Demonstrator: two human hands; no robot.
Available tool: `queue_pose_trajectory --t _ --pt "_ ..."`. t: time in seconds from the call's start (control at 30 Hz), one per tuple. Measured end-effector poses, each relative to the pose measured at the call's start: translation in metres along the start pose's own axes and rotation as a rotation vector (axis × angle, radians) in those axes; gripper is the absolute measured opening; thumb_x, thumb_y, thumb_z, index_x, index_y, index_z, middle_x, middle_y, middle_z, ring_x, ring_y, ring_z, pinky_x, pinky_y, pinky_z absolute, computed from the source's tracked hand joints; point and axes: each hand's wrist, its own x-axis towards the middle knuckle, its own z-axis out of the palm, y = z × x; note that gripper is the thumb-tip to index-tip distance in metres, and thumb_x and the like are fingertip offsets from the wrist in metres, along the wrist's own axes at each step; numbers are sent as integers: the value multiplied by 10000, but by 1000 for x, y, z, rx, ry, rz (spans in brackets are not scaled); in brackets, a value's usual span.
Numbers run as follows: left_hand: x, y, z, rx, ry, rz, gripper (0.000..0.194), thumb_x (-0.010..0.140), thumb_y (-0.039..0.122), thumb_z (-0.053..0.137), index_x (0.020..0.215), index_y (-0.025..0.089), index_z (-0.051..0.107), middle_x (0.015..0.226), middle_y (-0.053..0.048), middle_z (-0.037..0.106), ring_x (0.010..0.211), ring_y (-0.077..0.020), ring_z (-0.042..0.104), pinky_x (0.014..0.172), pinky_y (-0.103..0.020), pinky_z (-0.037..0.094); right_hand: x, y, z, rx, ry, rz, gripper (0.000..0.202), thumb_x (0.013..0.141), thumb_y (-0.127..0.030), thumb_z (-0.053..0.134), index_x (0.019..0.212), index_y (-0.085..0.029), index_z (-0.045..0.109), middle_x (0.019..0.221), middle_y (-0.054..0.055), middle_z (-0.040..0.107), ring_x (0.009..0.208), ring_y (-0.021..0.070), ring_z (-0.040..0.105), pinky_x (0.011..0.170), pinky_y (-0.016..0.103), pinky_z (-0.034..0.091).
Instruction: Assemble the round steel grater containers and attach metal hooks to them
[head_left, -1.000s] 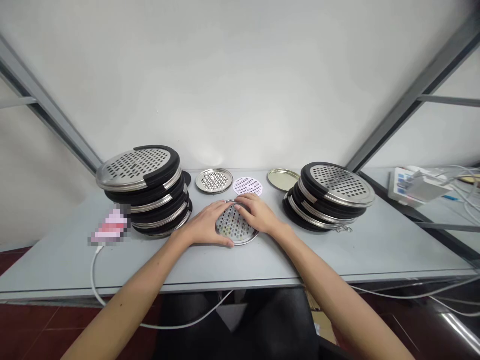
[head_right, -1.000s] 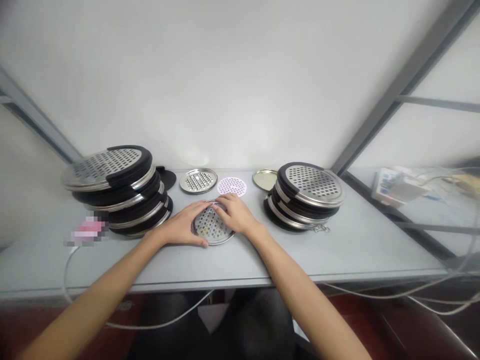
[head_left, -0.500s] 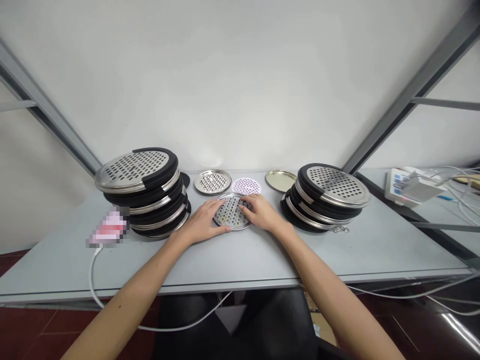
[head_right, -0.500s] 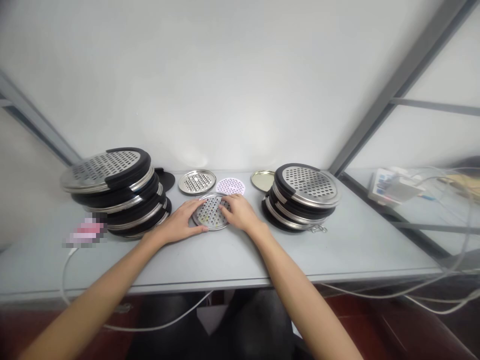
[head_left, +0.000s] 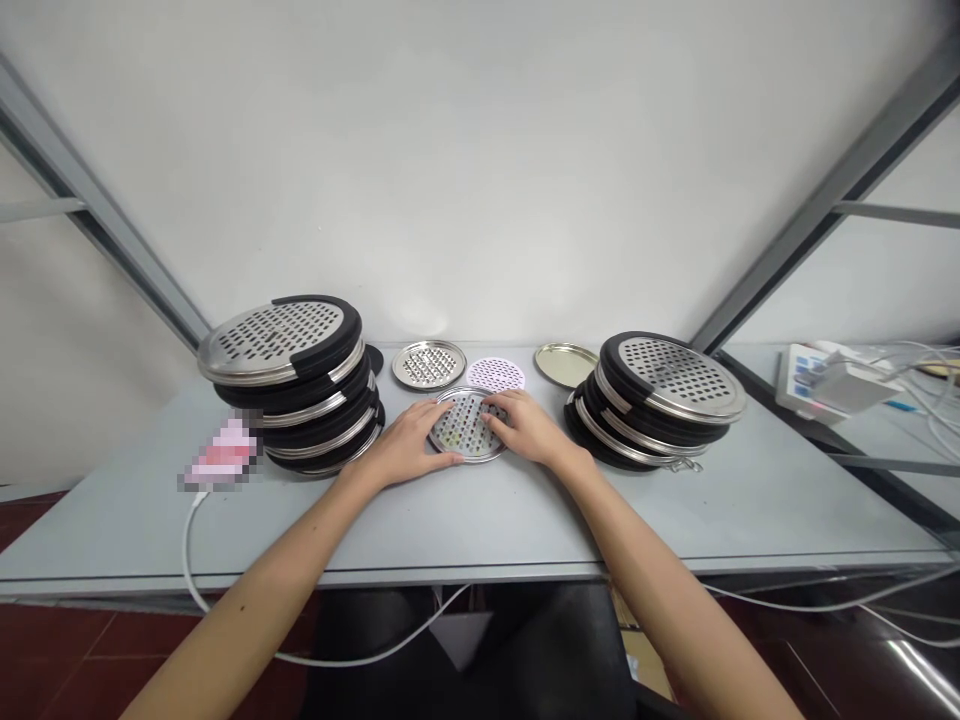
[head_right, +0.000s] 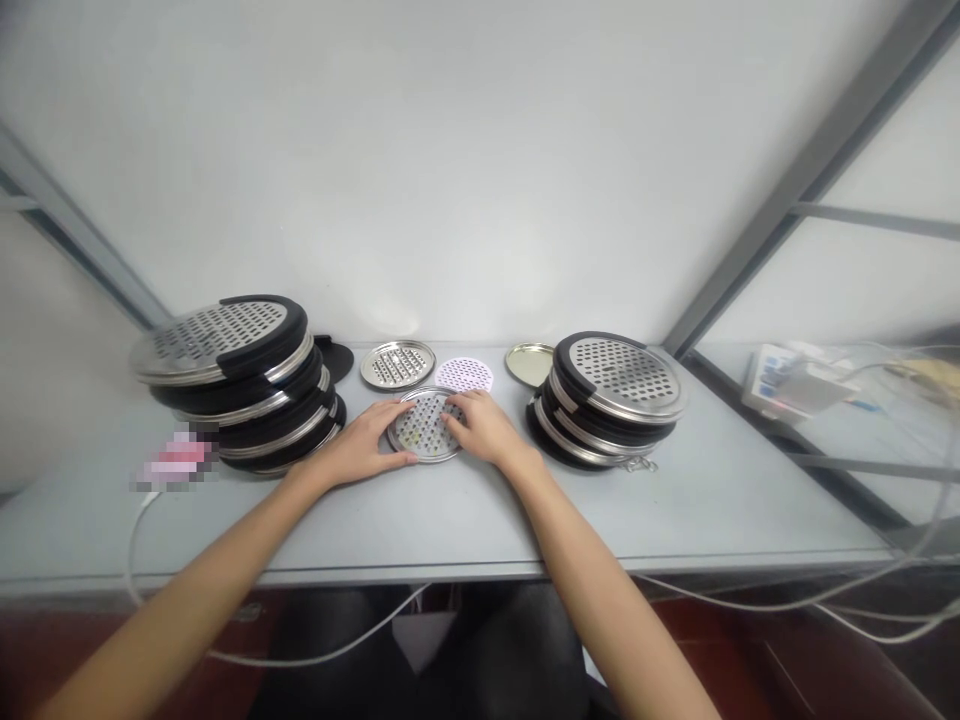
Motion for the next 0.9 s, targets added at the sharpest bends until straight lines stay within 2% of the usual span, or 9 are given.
queue_pose_trajectory --t 0.3,0.73,0.9 --pt "0 6 -4 27 -26 -19 764 785 571 662 1407 187 437 1447 -140 456 1358 -304 400 1128 -467 345 -1 1 0 -13 -8 1 323 920 -313 520 1141 -122 659 1109 133 694 1088 265 587 988 383 411" --pt "0 7 -6 -2 -2 23 684 784 537 682 1362 226 488 1391 -112 511 1313 -292 451 1104 -457 377 -2 2 0 -14 -14 -16 320 923 -317 524 1143 -124 655 1106 134 690 1082 259 586 983 384 415" --pt "0 8 -7 -3 -13 -11 706 773 549 685 1366 220 486 1414 -117 489 1329 -301 433 1107 -462 371 -2 2 1 -10 -12 -14 324 922 -318 524 1150 -126 651 1102 135 690 1086 259 587 984 383 410"
